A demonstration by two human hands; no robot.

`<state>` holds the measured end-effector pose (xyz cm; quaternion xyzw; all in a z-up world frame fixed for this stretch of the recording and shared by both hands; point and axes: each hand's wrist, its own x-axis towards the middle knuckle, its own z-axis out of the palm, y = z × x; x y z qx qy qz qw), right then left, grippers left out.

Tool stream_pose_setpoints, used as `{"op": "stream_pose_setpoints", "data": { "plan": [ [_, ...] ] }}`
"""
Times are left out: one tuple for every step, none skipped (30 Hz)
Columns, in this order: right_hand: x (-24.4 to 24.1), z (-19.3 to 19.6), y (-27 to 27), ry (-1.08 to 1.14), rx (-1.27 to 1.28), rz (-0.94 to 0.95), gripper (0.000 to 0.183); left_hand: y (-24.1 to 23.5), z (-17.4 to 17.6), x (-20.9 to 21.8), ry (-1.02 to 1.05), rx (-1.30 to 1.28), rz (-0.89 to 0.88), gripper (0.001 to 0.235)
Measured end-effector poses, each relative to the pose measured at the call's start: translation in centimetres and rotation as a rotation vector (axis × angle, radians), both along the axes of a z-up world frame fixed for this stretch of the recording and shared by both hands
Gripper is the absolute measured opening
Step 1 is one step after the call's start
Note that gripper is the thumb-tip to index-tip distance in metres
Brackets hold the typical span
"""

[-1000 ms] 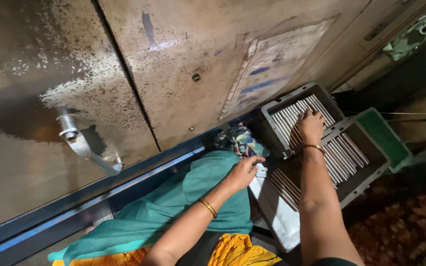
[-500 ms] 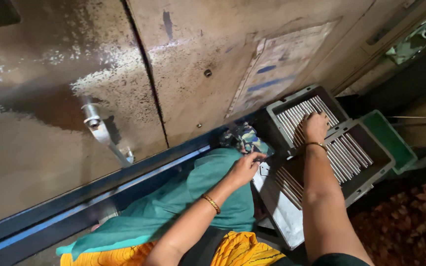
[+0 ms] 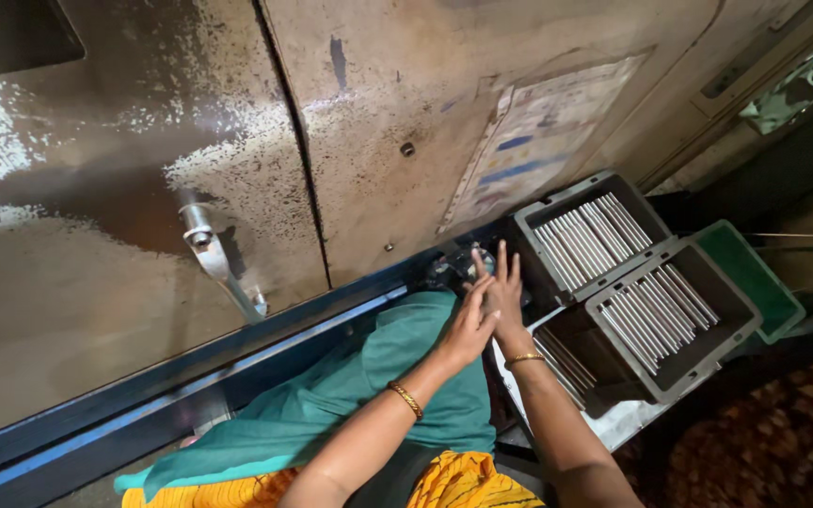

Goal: The person opens a machine door, wipes the interior with a cloth, then uses a metal rod to scrub a specific area on the door. They repeat the wiping and scrubbing actions on the same spot before closing the door.

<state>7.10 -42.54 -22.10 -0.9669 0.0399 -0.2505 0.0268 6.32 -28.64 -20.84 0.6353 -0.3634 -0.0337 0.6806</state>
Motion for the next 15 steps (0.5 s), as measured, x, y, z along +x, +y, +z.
{"op": "stream_pose_setpoints", "data": {
  "plan": [
    [-0.1,-0.5,0.2,0.204,0.024,-0.042,0.077,-0.1,-0.2,0.0,-0.017,-0.007,0.004,0.064],
    [-0.4,-1.2,0.3,0.41,0.051,-0.086,0.076,0.0,-0.5,-0.1,-0.031,-0.012,0.009,0.062],
    [-0.5,-1.8,0.3,0.615,0.078,-0.133,0.075,0.1,-0.7,-0.2,-0.046,-0.018,0.013,0.061],
    [-0.2,-2.4,0.1,0.65,0.044,-0.174,0.07,0.0,-0.6,0.1,-0.061,-0.027,0.017,0.06],
    [0.3,-3.0,-0.1,0.685,0.01,-0.216,0.066,-0.1,-0.5,0.4,-0.077,-0.036,0.022,0.06],
    [0.2,-3.8,-0.2,0.73,-0.022,-0.261,0.063,-0.2,-0.6,0.0,-0.083,-0.043,0.021,0.059],
    [0.3,-4.4,-0.4,0.573,0.011,-0.226,0.062,-0.2,-0.7,-0.1,-0.086,-0.07,0.006,0.057],
    [0.6,-4.9,-0.6,0.416,0.043,-0.19,0.062,-0.1,-0.7,-0.2,-0.089,-0.096,-0.008,0.055],
    [0.8,-5.2,-0.7,0.258,0.075,-0.154,0.063,0.0,-0.7,-0.3,-0.093,-0.123,-0.023,0.052],
    [1.2,-5.1,-0.7,0.254,0.156,-0.203,0.058,-0.1,-0.6,-0.2,-0.08,-0.091,-0.019,0.051],
    [2.0,-4.8,-0.7,0.249,0.237,-0.251,0.056,-0.1,-0.5,-0.2,-0.068,-0.06,-0.014,0.049],
    [2.8,-4.3,-0.8,0.243,0.318,-0.298,0.057,-0.1,-0.3,-0.1,-0.056,-0.028,-0.009,0.048],
    [3.6,-3.6,-1.0,0.316,0.391,-0.338,0.053,0.0,-0.2,-0.1,-0.054,-0.031,-0.015,0.046],
    [4.3,-2.7,-1.3,0.388,0.466,-0.379,0.05,0.0,0.0,-0.1,-0.051,-0.032,-0.022,0.045],
    [4.9,-2.0,-1.4,0.461,0.541,-0.419,0.048,0.1,0.1,0.0,-0.049,-0.034,-0.03,0.043]
  ]
}}
